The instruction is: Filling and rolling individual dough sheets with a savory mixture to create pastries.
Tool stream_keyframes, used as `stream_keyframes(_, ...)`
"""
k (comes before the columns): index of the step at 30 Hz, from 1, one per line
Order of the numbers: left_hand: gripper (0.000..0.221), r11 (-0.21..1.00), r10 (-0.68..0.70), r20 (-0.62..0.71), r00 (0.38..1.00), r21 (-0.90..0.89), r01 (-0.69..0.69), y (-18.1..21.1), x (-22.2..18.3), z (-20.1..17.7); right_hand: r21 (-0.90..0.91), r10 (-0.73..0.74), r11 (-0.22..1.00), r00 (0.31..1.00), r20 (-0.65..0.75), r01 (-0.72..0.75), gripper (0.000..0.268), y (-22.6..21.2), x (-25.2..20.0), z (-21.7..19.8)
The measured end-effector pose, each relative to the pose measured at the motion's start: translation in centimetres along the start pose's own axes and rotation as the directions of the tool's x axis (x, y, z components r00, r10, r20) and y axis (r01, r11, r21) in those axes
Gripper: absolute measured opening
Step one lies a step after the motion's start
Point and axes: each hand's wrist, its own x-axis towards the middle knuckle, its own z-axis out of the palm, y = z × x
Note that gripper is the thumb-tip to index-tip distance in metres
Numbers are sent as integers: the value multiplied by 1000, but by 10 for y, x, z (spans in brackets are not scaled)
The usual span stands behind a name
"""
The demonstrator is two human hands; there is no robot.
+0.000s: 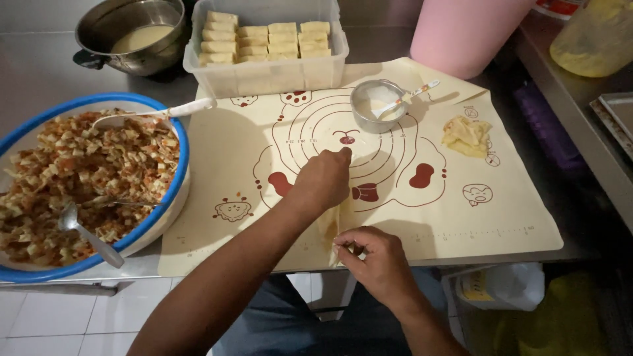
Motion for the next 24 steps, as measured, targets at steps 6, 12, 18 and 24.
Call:
stream_keyframes(6,23,998,-32,29,999,-50,34,2,0,5,12,-32,999,999,21,31,12,-4,-1,-2)
stream_keyframes(12,66,999,-16,39,999,-27,17,5,1,-10,92,-100,991,995,-24,102,13,-7,-2,-16)
stream_keyframes(18,33,970,-122,-256,959,-236,60,-6,-34,-105,13,-157,987,969,-193,162,10,18,18,-48)
stream_keyframes(24,18,987,32,-560,828,-115,-116,-57,-63,-70,-133,-186,975,981,-52,178,13,16,52,-56)
